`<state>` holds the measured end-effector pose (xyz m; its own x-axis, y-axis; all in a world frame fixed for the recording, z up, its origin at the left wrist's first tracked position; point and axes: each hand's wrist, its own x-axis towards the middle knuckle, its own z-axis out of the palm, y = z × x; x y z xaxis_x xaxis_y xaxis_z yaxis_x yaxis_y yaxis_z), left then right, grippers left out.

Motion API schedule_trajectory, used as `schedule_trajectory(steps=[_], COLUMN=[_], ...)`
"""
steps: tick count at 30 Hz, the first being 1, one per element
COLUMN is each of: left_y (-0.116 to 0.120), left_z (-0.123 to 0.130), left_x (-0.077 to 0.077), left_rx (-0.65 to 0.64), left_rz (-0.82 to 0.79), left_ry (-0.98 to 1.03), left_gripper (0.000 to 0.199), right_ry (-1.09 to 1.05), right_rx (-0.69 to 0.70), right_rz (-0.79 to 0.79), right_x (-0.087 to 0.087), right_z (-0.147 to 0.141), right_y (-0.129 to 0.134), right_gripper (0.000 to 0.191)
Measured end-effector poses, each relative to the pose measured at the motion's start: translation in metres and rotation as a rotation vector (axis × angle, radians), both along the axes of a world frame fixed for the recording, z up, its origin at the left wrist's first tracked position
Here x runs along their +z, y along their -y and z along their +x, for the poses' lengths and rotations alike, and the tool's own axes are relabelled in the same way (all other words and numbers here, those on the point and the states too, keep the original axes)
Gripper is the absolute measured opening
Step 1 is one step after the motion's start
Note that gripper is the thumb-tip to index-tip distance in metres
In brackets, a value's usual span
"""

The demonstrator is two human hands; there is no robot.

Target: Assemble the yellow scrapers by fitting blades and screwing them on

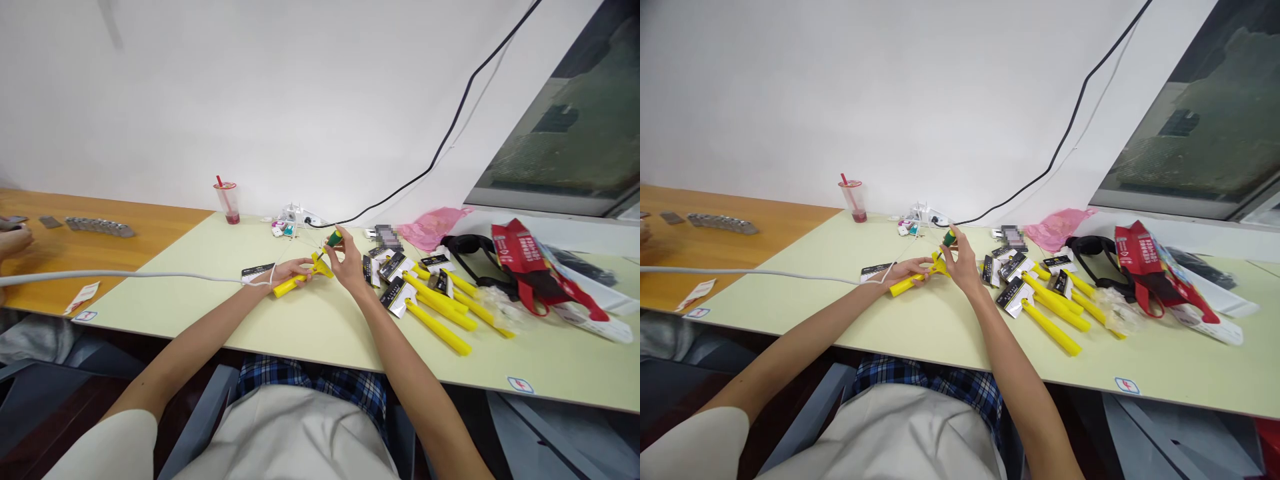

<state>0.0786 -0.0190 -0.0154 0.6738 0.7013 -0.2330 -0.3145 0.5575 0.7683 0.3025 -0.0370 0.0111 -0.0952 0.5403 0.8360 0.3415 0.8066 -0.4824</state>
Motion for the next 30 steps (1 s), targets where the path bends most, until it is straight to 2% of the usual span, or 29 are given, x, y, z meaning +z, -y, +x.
schedule_trajectory(steps=[7, 13, 15, 24, 30], left_y=[0.0051, 0.0078, 0.0079, 0.0050, 0.0017], left_z=[0.0045, 0.0056, 0.0054, 0.0038, 0.0028], left_x=[0.0033, 0.0068, 0.0071, 0.0025, -0.0007], left_rx=[0.064, 0.098, 0.100, 0.092, 0.079], left_rz=[-0.009, -0.038, -0.049, -0.050, -0.050], left_ry=[-0.007, -0.010, -0.007, 0.016, 0.021], left_gripper=[0.066, 0.075, 0.073, 0.053, 0.055], right_ry=[0.054, 0.008, -0.004, 0.000, -0.076], right_rx=[-0.065, 0.048, 0.055, -0.077, -0.046], right_rz=[0.024, -0.006, -0.004, 0.031, -0.079], right_x=[0.0060, 0.0037, 0.0028, 0.0036, 0.0013], right_z=[0.0016, 0.0001, -0.0007, -0.0005, -0.0014], right_y=[0.0037, 0.0038, 0.0033, 0.0033, 0.0047], right_gripper=[0.062, 0.062, 0.060, 0.056, 0.062])
